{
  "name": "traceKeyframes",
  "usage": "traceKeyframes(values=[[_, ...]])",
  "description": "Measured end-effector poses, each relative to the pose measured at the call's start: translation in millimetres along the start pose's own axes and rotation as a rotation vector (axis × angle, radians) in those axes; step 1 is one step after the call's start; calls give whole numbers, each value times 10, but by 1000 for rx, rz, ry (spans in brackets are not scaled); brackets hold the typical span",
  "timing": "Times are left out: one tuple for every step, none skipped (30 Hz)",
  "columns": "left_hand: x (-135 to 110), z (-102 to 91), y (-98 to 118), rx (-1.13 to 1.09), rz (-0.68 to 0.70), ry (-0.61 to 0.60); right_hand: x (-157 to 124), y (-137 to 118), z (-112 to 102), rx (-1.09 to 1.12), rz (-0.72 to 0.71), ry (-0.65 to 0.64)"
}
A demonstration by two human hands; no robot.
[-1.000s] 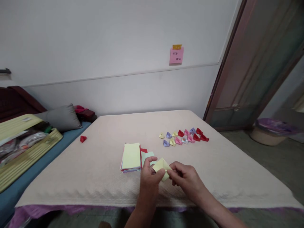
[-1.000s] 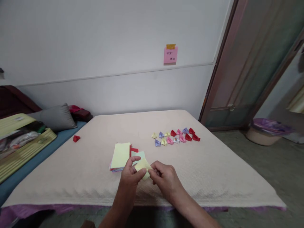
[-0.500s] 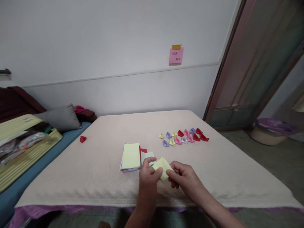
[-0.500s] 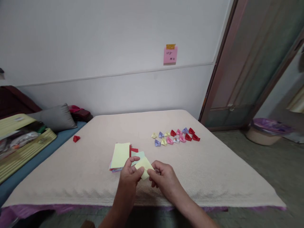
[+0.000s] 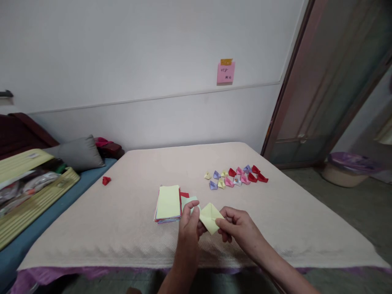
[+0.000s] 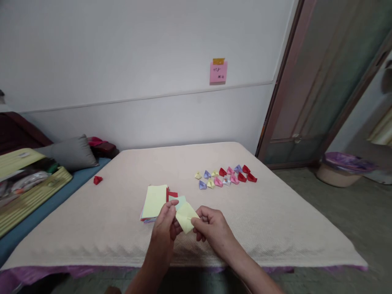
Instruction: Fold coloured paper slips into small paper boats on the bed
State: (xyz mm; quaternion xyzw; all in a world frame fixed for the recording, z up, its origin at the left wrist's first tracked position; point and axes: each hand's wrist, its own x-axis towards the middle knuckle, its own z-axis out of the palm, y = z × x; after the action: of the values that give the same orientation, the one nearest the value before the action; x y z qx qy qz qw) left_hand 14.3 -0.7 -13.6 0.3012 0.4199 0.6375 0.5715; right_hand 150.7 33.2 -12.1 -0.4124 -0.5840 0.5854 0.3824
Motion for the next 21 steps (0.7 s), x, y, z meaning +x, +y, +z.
traceKeyframes(values=[[16, -14, -13, 48, -4, -17, -1, -7, -3, -6, -6, 7], [33, -31, -30, 99, -9, -40, -2, -13, -6, -15, -13, 12], [50, -51, -49, 149, -16, -65, -3, -18, -9, -21, -18, 16], [66, -71, -65, 181, -18, -80, -3, -22, -12, -23, -20, 15], [78, -89, -78, 201, -16, -95, -3, -24, -15, -20, -17, 14], [87, -103, -84, 221, -6, -101, -2, -25, -16, -12, -9, 11], [90, -112, -83, 246, 14, -104, -1, -24, -17, -3, 1, 7], [89, -115, -76, 280, 39, -101, 1, -23, -17, 7, 8, 2], [83, -111, -63, 323, 71, -91, 3, -20, -16, 13, 11, -7], [73, -102, -48, 367, 105, -75, 5, -16, -14, 13, 7, -16], [61, -88, -33, 409, 137, -61, 8, -11, -11, 7, -3, -29], [47, -72, -19, 448, 162, -50, 10, -5, -7, -3, -18, -46], [33, -55, -9, 481, 179, -42, 11, 1, -2, -15, -36, -64], [21, -39, -2, 506, 190, -37, 11, 6, 3, -23, -55, -83], [11, -25, 2, 522, 194, -37, 10, 11, 9, -26, -72, -96], [5, -15, 2, 526, 193, -40, 8, 14, 16, -25, -87, -103], [2, -7, 0, 518, 187, -44, 5, 17, 21, -23, -99, -106], [3, -3, -3, 500, 175, -50, 2, 19, 26, -23, -110, -104], [7, -1, -7, 475, 158, -56, -1, 22, 28, -26, -118, -103], [14, -2, -12, 449, 136, -59, -2, 27, 28, -34, -123, -102], [21, -5, -18, 429, 113, -60, -2, 34, 24, -47, -127, -96]])
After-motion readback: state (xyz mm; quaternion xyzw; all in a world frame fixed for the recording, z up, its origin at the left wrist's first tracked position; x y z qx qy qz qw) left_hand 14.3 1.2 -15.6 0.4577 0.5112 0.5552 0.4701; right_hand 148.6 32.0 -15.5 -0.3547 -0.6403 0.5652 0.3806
